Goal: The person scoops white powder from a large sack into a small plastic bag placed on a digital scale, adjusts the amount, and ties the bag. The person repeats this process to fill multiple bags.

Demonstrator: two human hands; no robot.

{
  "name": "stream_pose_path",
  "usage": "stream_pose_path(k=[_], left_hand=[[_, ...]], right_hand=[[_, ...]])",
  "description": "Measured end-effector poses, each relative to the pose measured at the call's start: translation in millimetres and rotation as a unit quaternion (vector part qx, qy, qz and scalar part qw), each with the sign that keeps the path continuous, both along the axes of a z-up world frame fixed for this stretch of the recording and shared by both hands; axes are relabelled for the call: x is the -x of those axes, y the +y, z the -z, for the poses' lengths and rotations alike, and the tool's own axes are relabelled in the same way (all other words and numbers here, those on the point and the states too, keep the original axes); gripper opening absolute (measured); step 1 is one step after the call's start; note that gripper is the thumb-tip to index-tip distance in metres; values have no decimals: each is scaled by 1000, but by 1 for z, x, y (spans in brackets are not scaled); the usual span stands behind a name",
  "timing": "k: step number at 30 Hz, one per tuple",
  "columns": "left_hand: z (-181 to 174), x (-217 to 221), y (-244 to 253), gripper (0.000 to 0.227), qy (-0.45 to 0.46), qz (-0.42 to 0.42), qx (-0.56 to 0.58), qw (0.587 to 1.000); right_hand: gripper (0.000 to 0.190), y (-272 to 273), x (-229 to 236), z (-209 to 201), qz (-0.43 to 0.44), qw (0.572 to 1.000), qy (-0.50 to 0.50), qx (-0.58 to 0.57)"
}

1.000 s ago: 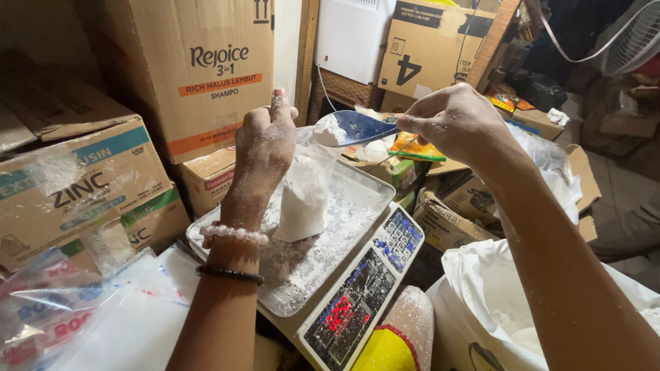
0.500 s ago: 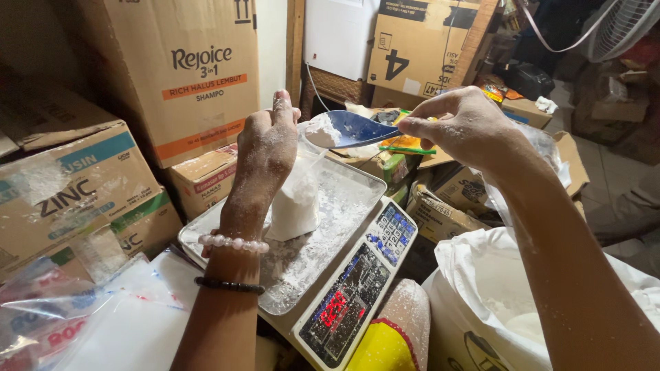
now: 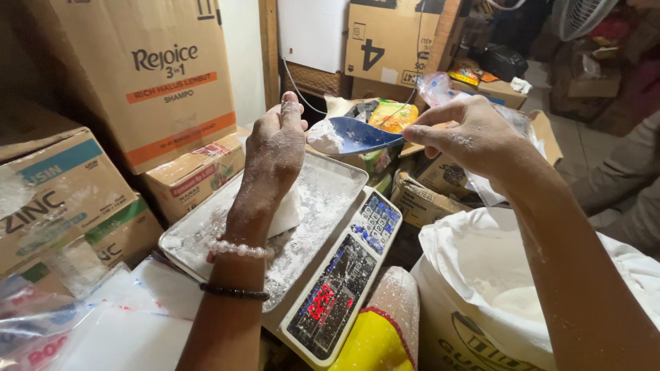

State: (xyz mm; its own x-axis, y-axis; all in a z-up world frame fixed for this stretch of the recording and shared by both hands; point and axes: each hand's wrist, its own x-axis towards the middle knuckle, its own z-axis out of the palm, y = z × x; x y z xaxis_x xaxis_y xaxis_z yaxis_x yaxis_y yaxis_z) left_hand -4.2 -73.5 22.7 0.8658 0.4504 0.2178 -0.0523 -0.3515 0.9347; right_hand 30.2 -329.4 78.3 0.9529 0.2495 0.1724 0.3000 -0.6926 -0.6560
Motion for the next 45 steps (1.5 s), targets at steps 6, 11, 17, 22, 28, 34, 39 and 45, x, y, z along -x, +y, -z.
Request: stream_pose_path(k=[6,11,17,22,28,34,39,45], left_hand=[[4,-1,-19,64,-3,30,-26,999],[8,-5,-37,59,1,59,-22,998],[18,-10,-56,60,9,78,-33,996],[31,-16,-79,56,-9,112,-41,993],[54,-26,-124,56,-19,183,27,982],[86,-39,-174,57,20,249,82,965],[108,-48,-211,56,81,255,0,964],[123,-44,-235,61,212,328,17,921]], right_hand=[[35,-25,3,13,-11,1000,3,-22],[32,-44,7,22,33,998,30,-32],[31,-65,16,35,67,994,57,-60],[30,-84,24,45,117,990,67,-37],[34,-123,36,60,175,979,105,8],[37,-180,41,88,234,962,139,5],[40,-233,54,116,262,955,137,22],[33,-239,48,141,332,904,199,179]])
